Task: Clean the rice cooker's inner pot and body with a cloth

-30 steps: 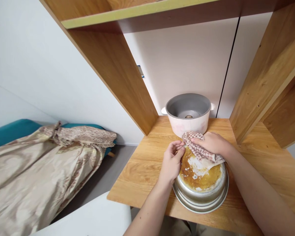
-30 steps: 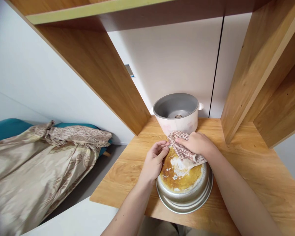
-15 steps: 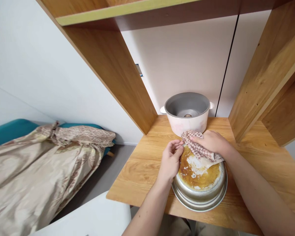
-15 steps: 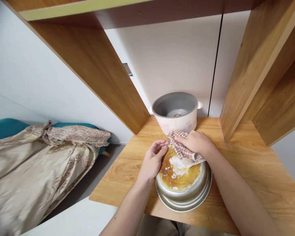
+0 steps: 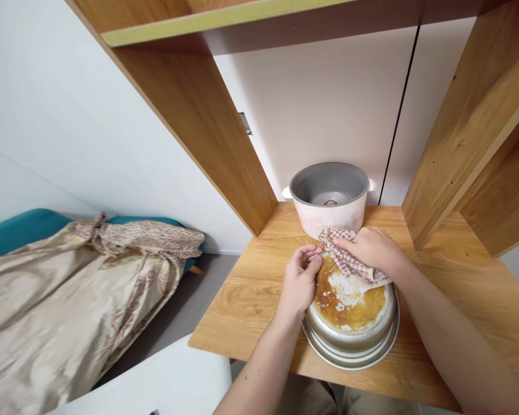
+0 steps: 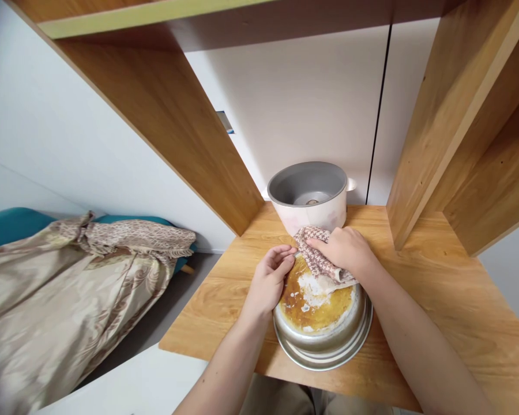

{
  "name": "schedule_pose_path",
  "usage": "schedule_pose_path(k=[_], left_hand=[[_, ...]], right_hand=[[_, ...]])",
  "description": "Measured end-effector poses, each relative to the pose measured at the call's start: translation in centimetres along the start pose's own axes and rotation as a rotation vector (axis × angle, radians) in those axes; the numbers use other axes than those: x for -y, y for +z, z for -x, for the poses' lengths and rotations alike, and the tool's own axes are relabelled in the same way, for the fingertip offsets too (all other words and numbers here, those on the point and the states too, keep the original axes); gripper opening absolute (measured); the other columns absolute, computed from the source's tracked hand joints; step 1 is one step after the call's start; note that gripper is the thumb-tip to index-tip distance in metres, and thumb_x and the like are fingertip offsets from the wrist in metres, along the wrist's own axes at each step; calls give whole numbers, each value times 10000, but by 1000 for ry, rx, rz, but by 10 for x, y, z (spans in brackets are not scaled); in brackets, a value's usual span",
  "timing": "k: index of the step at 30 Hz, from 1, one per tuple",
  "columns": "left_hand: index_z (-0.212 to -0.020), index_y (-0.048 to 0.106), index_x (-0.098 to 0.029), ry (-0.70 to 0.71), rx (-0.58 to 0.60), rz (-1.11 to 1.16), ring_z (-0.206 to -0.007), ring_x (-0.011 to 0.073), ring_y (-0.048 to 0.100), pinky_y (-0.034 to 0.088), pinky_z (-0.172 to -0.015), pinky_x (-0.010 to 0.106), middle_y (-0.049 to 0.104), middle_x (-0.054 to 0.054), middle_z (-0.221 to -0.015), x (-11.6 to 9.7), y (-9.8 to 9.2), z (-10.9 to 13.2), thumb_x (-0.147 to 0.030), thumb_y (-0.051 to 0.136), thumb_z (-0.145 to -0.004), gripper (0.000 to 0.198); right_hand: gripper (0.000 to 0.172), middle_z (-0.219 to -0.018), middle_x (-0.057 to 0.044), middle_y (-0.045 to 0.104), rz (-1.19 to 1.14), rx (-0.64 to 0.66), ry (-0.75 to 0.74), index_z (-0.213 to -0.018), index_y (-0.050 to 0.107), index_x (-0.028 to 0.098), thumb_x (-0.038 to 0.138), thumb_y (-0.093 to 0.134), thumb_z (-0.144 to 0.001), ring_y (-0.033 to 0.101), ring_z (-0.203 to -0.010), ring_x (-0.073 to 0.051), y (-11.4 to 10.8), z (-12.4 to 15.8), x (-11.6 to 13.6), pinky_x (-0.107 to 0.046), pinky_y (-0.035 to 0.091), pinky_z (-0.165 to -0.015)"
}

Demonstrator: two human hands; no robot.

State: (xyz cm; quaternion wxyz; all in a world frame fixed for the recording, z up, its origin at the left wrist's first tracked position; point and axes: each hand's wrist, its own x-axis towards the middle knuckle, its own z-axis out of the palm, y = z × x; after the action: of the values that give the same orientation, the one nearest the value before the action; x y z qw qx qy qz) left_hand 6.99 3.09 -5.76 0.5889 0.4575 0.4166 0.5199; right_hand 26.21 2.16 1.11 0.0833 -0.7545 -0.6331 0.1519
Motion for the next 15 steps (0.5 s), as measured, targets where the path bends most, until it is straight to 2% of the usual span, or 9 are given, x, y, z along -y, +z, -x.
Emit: schedule_pose_path(k=[4, 10, 15], left_hand=[[-950, 668, -193, 5, -9, -8, -1000, 191, 666, 479, -992, 343, 736, 65, -1028, 0, 0, 0, -375, 888, -660, 407], [-931, 674, -198, 28, -13, -23, -972, 189, 665, 483, -964, 334, 735, 58, -997, -1, 1, 2, -364, 879, -672, 370], [-914, 685, -203, 63, -22, -55, -942, 184, 658, 488, -926, 321, 729, 47, -988, -2, 1, 7, -360, 853, -705, 311]], right_hand=[[831, -1077, -268, 765, 15, -27, 17, -1067, 801, 81, 811, 437, -910, 716, -1048, -365, -1, 0, 1, -386, 503, -834], [710, -1052, -210, 785, -96, 56, -66, -1022, 806, 129, 759, 494, -922, 728, -1014, -311, -5, -1, -1, -322, 490, -774], [708, -1050, -214, 784, -75, 25, -38, -1017, 807, 132, 778, 552, -878, 730, -1012, -322, -6, -1, 1, -331, 496, -780]])
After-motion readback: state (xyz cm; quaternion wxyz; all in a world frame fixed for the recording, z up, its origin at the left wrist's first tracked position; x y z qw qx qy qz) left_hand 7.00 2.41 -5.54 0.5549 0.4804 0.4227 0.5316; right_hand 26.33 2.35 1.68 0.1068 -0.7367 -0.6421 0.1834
